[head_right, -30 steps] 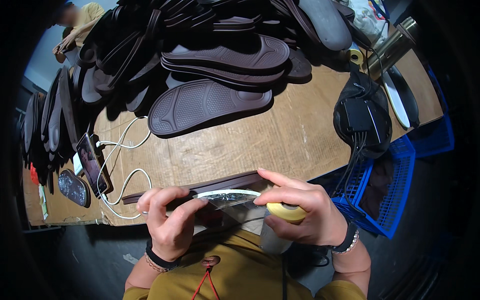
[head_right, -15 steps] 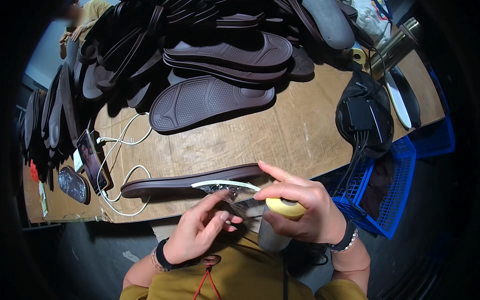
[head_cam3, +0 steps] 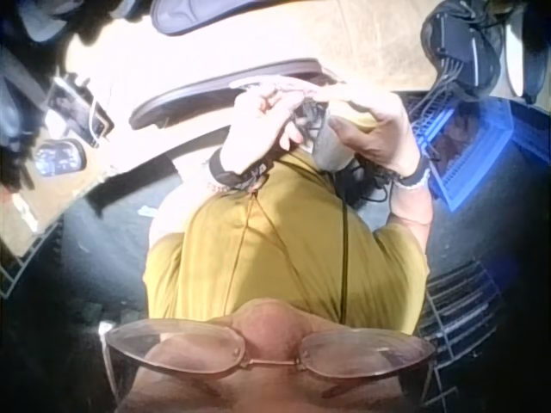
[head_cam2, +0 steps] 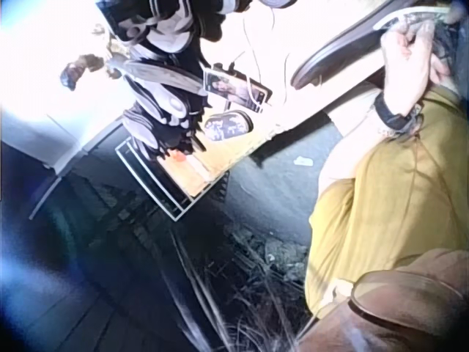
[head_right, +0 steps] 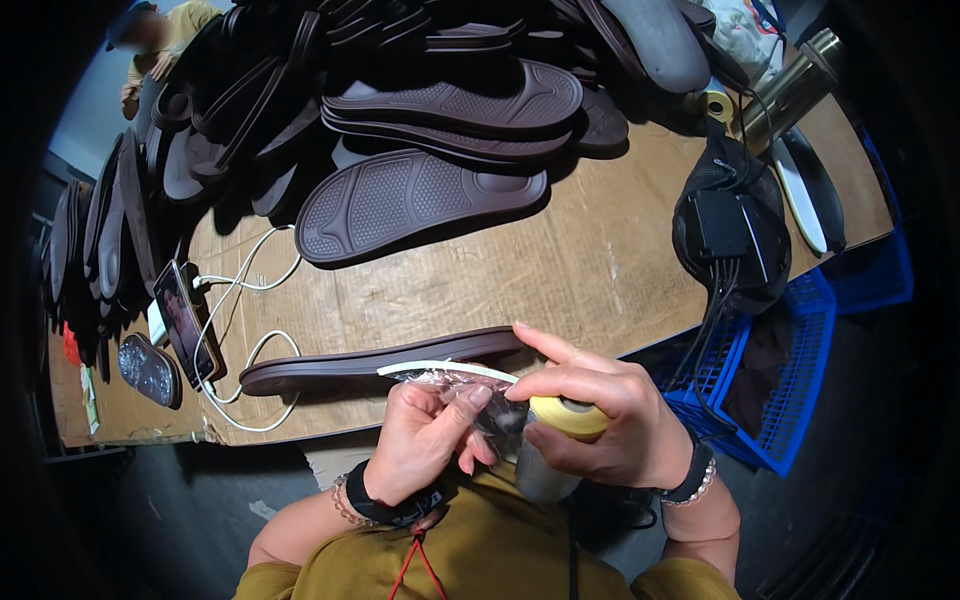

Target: Apply protective adhesive tape to the edges of shoe insoles.

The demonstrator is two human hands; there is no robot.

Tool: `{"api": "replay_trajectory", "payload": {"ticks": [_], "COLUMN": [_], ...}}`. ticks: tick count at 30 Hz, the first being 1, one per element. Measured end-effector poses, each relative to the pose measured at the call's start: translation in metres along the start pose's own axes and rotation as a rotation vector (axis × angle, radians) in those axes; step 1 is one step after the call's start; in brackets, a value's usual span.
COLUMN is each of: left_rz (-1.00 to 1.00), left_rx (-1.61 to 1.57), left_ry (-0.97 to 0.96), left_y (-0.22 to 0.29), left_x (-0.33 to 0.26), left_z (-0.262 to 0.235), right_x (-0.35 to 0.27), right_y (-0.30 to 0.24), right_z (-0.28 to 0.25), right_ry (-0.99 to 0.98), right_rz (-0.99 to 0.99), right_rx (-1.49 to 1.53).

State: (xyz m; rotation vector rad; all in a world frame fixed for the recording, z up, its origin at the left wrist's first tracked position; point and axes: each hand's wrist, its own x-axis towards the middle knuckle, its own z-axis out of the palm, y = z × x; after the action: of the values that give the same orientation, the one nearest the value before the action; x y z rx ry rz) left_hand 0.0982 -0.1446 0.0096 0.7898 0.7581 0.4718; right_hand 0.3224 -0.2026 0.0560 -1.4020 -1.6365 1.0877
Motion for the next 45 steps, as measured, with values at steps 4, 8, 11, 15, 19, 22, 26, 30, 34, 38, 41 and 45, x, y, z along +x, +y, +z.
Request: {"api": "replay_trajectory", "payload": {"ticks": [4, 8, 11, 15, 19, 22, 26, 30, 34, 38, 41, 45], "left_rz": [-0.052, -0.025, 0.008, 0.021, 0.087, 0.219, 0.212, 0.589, 0.598, 0.573, 0.573, 0.265], "left_rx": [0.084, 0.062, 0.043, 0.075, 0.156, 0.28, 0.229, 0.651, 0.798, 0.747, 0.717, 0.558], "left_ry": [0.013, 0.071, 0.091, 0.12, 0.138, 0.136, 0.163, 0.1, 0.067, -0.053, -0.169, -0.257], "left_y": [0.004, 0.0, 0.001, 0.001, -0.002, -0.002, -0.006, -0.003, 0.006, 0.009, 0.009, 0.013], "left_x": [0.0, -0.006, -0.014, -0.027, -0.043, -0.047, -0.045, -0.04, -0.042, -0.044, -0.042, -0.052], "left_z": [-0.001, -0.004, -0.008, -0.018, -0.03, -0.033, -0.036, -0.048, -0.05, -0.056, -0.061, -0.056], "right_x": [0.0, 0.001, 0.0, 0.001, 0.001, 0.001, 0.002, 0.001, 0.002, 0.003, 0.004, 0.003], "right_y": [0.002, 0.0, -0.002, -0.001, -0.003, -0.004, -0.001, -0.001, 0.002, -0.001, 0.0, 0.003], "right_z": [0.0, 0.0, 0.0, 0.0, 0.002, 0.004, 0.005, 0.003, 0.003, 0.001, 0.0, -0.001], "right_ry": [0.022, 0.019, 0.021, 0.032, 0.025, 0.005, 0.027, 0.035, 0.038, 0.039, 0.042, 0.066], "right_rz": [-0.037, -0.025, -0.006, -0.019, -0.014, 0.013, -0.042, -0.016, -0.016, 0.03, 0.051, 0.045], "right_rx": [-0.011, -0.014, -0.022, -0.078, -0.07, -0.06, -0.103, -0.095, -0.091, -0.05, -0.037, -0.015]}}
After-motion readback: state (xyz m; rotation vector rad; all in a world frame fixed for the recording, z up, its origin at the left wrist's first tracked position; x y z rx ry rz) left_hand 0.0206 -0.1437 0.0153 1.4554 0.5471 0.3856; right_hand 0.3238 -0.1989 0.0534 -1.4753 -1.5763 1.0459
